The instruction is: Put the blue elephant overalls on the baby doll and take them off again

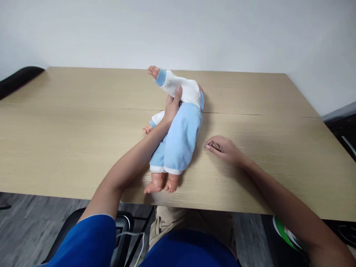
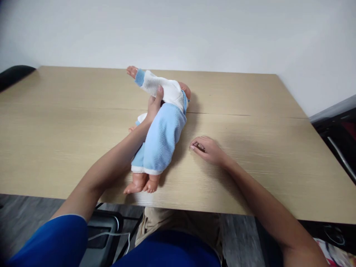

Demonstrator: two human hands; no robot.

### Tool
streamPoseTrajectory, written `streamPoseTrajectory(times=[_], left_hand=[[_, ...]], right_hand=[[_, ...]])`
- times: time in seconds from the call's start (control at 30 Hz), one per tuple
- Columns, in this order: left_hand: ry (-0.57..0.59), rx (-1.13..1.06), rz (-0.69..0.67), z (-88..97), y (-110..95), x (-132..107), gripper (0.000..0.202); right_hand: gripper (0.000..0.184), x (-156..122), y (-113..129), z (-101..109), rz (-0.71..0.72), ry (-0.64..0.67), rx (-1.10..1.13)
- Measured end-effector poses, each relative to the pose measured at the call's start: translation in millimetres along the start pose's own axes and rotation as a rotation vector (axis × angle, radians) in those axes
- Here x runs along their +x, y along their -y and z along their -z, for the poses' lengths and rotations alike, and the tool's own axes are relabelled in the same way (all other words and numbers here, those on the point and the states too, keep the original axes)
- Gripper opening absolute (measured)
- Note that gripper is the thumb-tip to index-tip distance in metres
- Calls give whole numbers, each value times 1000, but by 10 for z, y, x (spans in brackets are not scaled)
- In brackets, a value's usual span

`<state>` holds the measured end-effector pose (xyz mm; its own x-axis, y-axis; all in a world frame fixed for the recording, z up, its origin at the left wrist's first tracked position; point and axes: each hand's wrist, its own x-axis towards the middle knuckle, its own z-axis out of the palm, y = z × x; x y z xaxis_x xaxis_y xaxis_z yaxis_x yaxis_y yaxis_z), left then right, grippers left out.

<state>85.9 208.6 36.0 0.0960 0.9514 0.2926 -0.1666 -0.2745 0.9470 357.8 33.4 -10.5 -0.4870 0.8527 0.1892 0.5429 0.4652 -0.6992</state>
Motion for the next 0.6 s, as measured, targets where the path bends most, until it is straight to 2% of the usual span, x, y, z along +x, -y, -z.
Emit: streamPoseTrajectory(times=[0.07, 0.17, 0.3, 0.4, 0.5, 0.6], left_hand=[[-1, -6, -33, -56, 65, -13, 88], [22, 129, -58, -160, 144, -29, 87], [103, 347, -179, -347, 259, -27, 70], [243, 511, -303, -541, 270, -77, 56], [398, 730, -355, -701, 149, -212, 50], [439, 902, -382, -680, -37, -373, 47]], right_hand=[[24, -7, -28, -1, -11, -21, 13], [30, -7, -93, -32, -68, -128, 115], [60, 38, -168, -45, -232, -298, 458], [72, 70, -193, 50, -371, -386, 716], [81, 63, -230, 218, -476, -364, 972], [93, 41, -293, 389, -495, -282, 1191]])
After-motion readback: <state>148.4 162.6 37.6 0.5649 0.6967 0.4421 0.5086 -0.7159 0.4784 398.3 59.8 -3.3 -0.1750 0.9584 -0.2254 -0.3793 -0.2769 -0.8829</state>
